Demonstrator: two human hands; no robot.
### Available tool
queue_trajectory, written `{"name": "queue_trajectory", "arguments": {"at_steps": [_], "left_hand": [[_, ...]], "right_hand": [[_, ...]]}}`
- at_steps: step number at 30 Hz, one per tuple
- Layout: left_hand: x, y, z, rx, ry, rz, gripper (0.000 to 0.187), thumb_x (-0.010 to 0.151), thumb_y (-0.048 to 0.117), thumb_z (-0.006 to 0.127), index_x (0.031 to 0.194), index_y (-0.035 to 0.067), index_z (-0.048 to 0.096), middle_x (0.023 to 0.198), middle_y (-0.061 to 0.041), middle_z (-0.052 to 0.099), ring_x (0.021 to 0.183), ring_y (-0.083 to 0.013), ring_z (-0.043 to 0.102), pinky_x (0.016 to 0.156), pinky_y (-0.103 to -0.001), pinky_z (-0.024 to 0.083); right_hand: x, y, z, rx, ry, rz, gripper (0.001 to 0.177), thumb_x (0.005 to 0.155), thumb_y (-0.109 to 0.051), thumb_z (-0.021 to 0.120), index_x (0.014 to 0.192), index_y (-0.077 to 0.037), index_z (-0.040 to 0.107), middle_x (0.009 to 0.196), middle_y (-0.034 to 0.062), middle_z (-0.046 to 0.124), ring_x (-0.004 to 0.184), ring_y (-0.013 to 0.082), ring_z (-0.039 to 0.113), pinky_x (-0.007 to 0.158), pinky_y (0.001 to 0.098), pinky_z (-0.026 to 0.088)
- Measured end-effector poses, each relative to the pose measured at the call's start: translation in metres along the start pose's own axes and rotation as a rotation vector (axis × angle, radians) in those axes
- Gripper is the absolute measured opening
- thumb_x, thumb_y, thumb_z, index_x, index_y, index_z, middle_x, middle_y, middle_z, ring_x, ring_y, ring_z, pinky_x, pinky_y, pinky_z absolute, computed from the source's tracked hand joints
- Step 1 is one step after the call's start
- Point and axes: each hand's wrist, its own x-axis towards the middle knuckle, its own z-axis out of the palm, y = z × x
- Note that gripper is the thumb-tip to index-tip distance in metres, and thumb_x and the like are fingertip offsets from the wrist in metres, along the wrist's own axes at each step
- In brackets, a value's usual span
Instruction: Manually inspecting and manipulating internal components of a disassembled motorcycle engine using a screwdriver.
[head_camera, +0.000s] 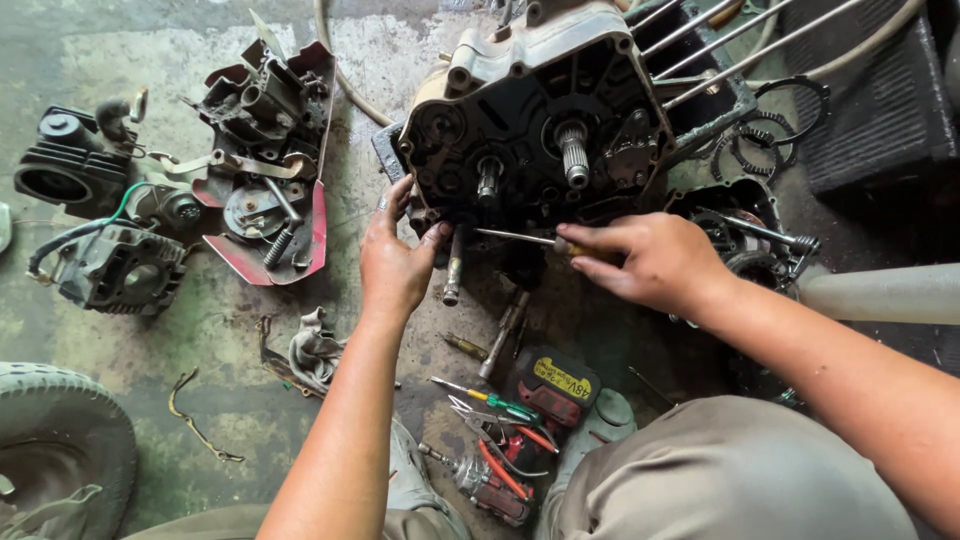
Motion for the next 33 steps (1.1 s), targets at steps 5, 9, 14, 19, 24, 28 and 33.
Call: {"name": "queue_trajectory", "arguments": {"at_steps": [5,9,14,19,24,28,33], "left_hand": [[0.000,0.001,-0.001,0.021,0.007,0.014,0.070,0.078,0.017,0.087,0.140,0.016,0.057,0.126,-0.013,0.072,0.120,-0.0308,0.067,0.101,-0.042,0.051],[0.000,0.001,-0.001,0.019,0.002,0.006,0.070,0.077,0.018,0.088,0.141,0.017,0.057,0.126,-0.012,0.072,0.120,-0.0303,0.067,0.101,-0.042,0.051],[-0.001,0.002,-0.001,0.000,0.001,0.000,0.070,0.077,0.018,0.087,0.140,0.017,0.057,0.128,-0.012,0.071,0.122,-0.0301,0.067,0.102,-0.041,0.051],[-0.001,0.003,-0.003,0.024,-0.004,-0.002,0.071,0.078,0.019,0.088,0.141,0.018,0.057,0.129,-0.013,0.070,0.123,-0.0318,0.065,0.102,-0.042,0.050],[0.000,0.000,-0.002,0.013,-0.002,-0.005,0.070,0.078,0.020,0.088,0.141,0.019,0.057,0.130,-0.012,0.071,0.124,-0.0309,0.065,0.103,-0.042,0.050],[-0.001,0.006,-0.005,0.005,-0.009,-0.028,0.069,0.078,0.019,0.087,0.140,0.019,0.058,0.130,-0.012,0.071,0.124,-0.0304,0.066,0.103,-0.042,0.050],[0.000,0.000,-0.004,0.028,-0.003,0.008,0.070,0.076,0.019,0.089,0.139,0.018,0.058,0.130,-0.013,0.070,0.123,-0.0324,0.064,0.102,-0.043,0.049]], "right_hand": [[-0.001,-0.007,-0.002,-0.222,0.030,-0.086,0.037,0.087,-0.040,0.076,0.123,-0.033,0.075,0.064,0.0035,0.063,0.050,0.0286,0.062,0.044,0.0416,0.048],[-0.002,-0.008,-0.003,-0.265,0.034,-0.136,0.037,0.089,-0.037,0.075,0.126,-0.031,0.075,0.063,0.0042,0.061,0.049,0.0278,0.060,0.043,0.0415,0.047],[-0.014,0.005,0.017,0.247,-0.033,0.097,0.040,0.091,-0.034,0.076,0.129,-0.024,0.073,0.093,0.0070,0.076,0.079,0.0223,0.072,0.067,0.0340,0.055],[-0.023,0.009,0.038,0.766,-0.062,0.242,0.047,0.094,-0.028,0.075,0.137,-0.011,0.067,0.120,0.0133,0.080,0.105,0.0103,0.071,0.090,0.0248,0.054],[-0.008,-0.016,0.007,-0.007,-0.022,0.125,0.042,0.087,-0.039,0.077,0.128,-0.029,0.074,0.077,0.0080,0.073,0.068,0.0289,0.070,0.060,0.0385,0.054],[0.000,-0.017,-0.004,-0.160,-0.034,0.053,0.040,0.087,-0.038,0.075,0.127,-0.033,0.074,0.068,0.0071,0.067,0.059,0.0324,0.065,0.051,0.0439,0.050],[-0.002,0.000,0.005,0.028,-0.048,0.007,0.042,0.089,-0.041,0.073,0.130,-0.031,0.072,0.086,0.0084,0.075,0.071,0.0325,0.070,0.059,0.0412,0.055]]}}
